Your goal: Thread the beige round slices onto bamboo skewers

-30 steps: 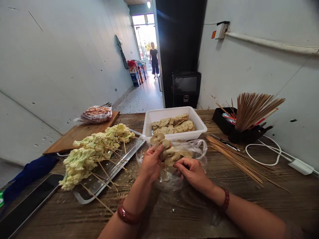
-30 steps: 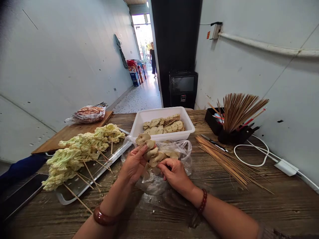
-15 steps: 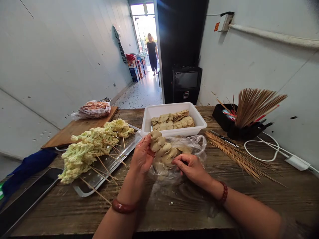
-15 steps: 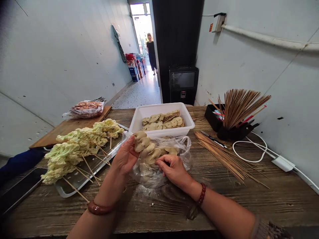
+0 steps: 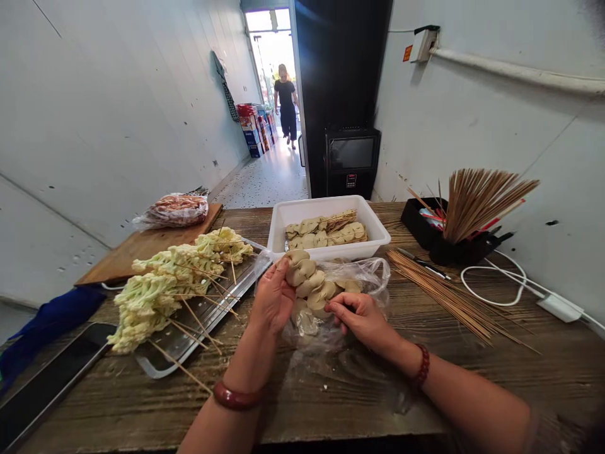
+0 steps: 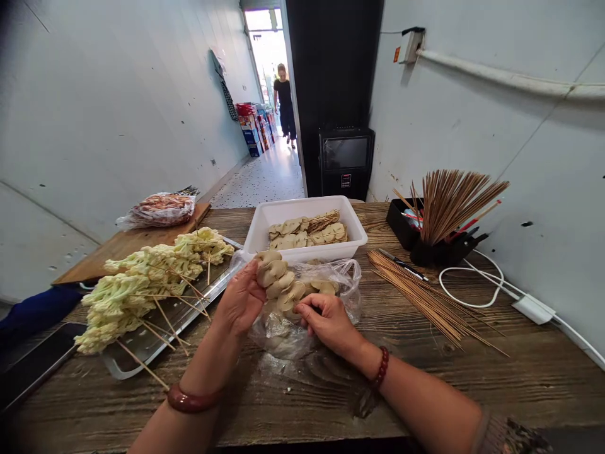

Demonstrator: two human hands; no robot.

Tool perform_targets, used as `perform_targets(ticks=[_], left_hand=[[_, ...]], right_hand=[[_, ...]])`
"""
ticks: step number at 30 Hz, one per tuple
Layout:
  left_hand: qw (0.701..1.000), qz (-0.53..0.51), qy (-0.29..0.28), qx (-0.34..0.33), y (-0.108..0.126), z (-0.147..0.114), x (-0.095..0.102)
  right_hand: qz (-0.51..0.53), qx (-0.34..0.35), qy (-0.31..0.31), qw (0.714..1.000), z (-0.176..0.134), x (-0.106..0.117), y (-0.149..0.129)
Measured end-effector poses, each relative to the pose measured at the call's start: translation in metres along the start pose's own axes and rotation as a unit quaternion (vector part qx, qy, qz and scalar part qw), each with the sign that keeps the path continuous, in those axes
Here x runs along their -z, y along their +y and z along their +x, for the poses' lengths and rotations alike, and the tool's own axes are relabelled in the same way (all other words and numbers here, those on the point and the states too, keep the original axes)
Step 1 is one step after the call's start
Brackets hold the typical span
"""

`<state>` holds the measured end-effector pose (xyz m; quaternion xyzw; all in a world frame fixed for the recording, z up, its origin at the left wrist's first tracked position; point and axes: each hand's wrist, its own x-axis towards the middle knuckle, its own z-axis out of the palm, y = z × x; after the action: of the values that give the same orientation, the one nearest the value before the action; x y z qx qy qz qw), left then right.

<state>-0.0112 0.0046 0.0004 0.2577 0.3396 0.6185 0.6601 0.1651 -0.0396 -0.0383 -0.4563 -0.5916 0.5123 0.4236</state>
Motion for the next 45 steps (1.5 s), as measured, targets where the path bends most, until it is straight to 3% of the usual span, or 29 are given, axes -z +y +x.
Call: perform_targets(ticks=[10, 15, 24, 30, 34, 38, 45], left_hand=[[0.984, 0.069, -0.115, 0.115, -0.010, -0.006, -0.005], [0.992, 0.056, -0.085, 0.076, -0.013, -0.006, -0.009], [0.994, 0.061, -0.048, 0.073, -0.017, -0.007, -0.013], [0.993, 0.051, -0.074, 0.082, -0.016, -0.006, -0.012], [0.993, 0.057, -0.054, 0.086, -0.019, -0.008, -0.012], [0.997, 0.061, -0.031, 0.035, -0.022, -0.008, -0.012], [0.999, 0.044, -0.018, 0.015, -0.020, -0.008, -0.015]], right_hand=[[0.056, 0.000, 0.033, 0.998, 0.005, 0.007, -0.005], [0.056, 0.003, 0.035, 0.998, 0.006, 0.007, -0.007], [0.069, 0.002, 0.007, 0.998, 0.007, 0.008, -0.005], [0.060, 0.009, -0.004, 0.998, 0.006, 0.008, -0.006], [0.045, 0.011, -0.024, 0.999, 0.005, 0.006, -0.008], [0.011, 0.017, -0.028, 0.999, 0.004, 0.006, -0.006], [-0.119, 0.174, 0.031, 0.977, 0.003, 0.009, -0.005]])
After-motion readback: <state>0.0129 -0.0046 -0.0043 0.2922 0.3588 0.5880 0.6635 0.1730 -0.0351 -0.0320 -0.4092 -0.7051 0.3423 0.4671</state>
